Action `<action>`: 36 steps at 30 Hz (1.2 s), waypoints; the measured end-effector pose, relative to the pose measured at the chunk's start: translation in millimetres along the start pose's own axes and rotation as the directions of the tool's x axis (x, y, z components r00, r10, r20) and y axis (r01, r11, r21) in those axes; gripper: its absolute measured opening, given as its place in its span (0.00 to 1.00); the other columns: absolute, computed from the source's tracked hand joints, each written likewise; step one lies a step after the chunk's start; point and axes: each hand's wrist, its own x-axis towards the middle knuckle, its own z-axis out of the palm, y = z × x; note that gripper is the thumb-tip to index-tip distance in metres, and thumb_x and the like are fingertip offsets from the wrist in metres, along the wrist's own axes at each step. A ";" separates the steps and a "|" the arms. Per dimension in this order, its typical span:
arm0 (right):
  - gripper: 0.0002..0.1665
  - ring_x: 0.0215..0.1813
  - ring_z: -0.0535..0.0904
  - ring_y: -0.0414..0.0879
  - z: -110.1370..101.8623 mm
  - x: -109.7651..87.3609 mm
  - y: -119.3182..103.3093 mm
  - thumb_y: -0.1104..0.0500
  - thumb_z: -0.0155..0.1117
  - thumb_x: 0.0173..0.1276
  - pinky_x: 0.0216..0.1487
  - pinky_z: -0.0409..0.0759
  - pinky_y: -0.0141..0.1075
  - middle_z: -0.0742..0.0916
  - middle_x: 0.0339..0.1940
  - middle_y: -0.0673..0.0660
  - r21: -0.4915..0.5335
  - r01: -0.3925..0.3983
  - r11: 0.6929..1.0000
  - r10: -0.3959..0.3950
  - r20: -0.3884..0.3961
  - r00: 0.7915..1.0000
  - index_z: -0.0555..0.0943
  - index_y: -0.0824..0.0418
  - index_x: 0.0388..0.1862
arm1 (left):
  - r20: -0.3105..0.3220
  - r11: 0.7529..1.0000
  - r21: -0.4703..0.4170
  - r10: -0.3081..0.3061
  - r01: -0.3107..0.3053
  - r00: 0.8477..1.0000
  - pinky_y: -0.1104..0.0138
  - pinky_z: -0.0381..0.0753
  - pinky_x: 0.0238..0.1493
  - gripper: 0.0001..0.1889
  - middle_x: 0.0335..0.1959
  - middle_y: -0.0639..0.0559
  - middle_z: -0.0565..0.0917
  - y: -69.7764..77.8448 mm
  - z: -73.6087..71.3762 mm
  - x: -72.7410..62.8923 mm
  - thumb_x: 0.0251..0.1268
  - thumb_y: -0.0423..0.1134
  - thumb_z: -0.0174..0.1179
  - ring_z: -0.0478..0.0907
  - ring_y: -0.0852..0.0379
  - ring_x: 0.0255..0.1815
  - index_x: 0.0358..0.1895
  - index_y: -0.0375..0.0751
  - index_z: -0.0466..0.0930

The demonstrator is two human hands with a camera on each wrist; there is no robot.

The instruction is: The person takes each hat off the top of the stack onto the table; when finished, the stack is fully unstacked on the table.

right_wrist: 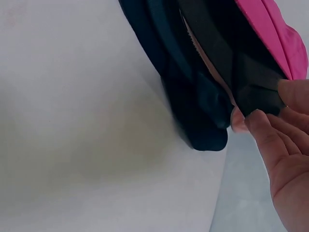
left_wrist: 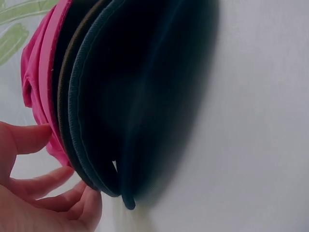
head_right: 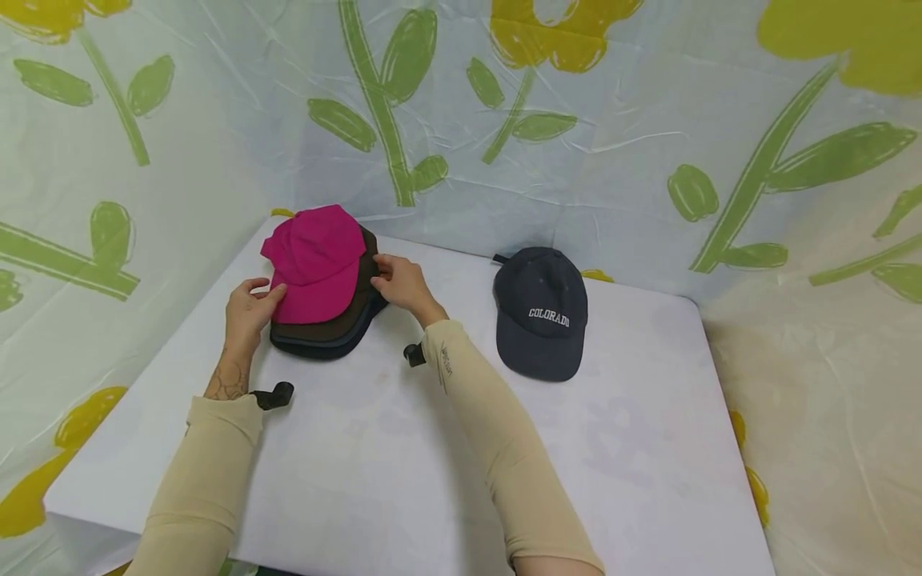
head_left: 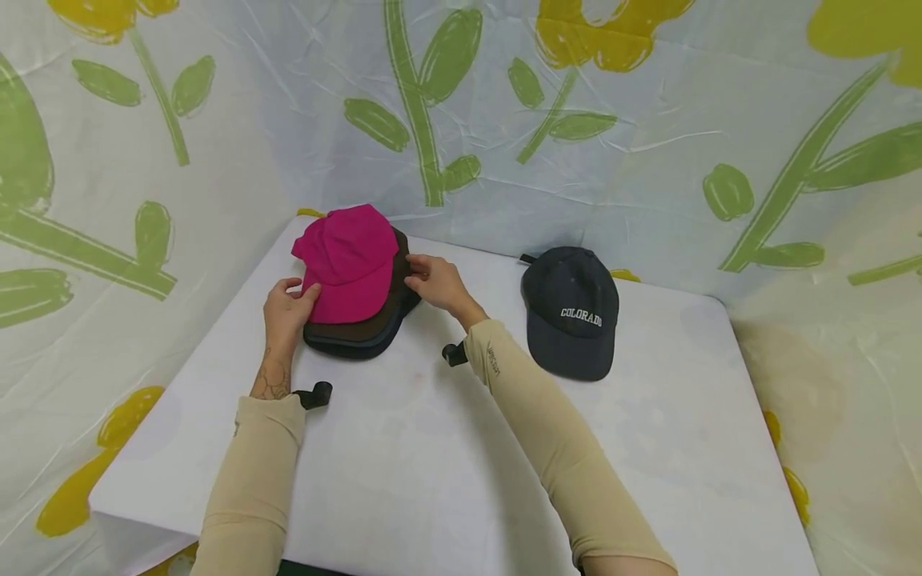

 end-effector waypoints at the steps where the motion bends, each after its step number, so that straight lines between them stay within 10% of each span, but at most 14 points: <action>1: 0.30 0.65 0.82 0.48 0.7 -0.2 -0.6 0.59 0.61 0.75 0.64 0.78 0.36 0.82 0.67 0.59 -0.006 0.001 1.000 -0.001 0.010 1.000 0.72 0.62 0.74 | -0.005 1.000 -0.003 0.001 -0.001 1.000 0.68 0.72 0.43 0.31 0.56 0.30 0.81 -0.6 0.2 0.3 0.71 0.51 0.59 0.79 0.41 0.54 0.69 0.34 0.72; 13: 0.29 0.64 0.82 0.47 4.6 2.0 -17.9 0.59 0.59 0.76 0.64 0.78 0.35 0.83 0.66 0.59 -0.071 0.044 0.997 -0.043 0.023 0.999 0.71 0.63 0.74 | -0.088 0.992 -0.106 0.059 -0.068 0.994 0.75 0.71 0.37 0.27 0.48 0.37 0.79 3.6 2.4 0.9 0.69 0.44 0.63 0.70 0.65 0.38 0.66 0.33 0.74; 36: 0.20 0.58 0.85 0.46 -10.3 -5.0 -20.2 0.62 0.62 0.74 0.57 0.83 0.34 0.88 0.57 0.58 0.370 -0.083 0.925 0.150 -0.157 0.976 0.80 0.62 0.63 | -0.125 0.954 -0.222 0.176 -0.201 0.976 0.76 0.70 0.45 0.32 0.58 0.31 0.78 29.0 9.7 -10.7 0.63 0.37 0.70 0.76 0.41 0.54 0.68 0.29 0.70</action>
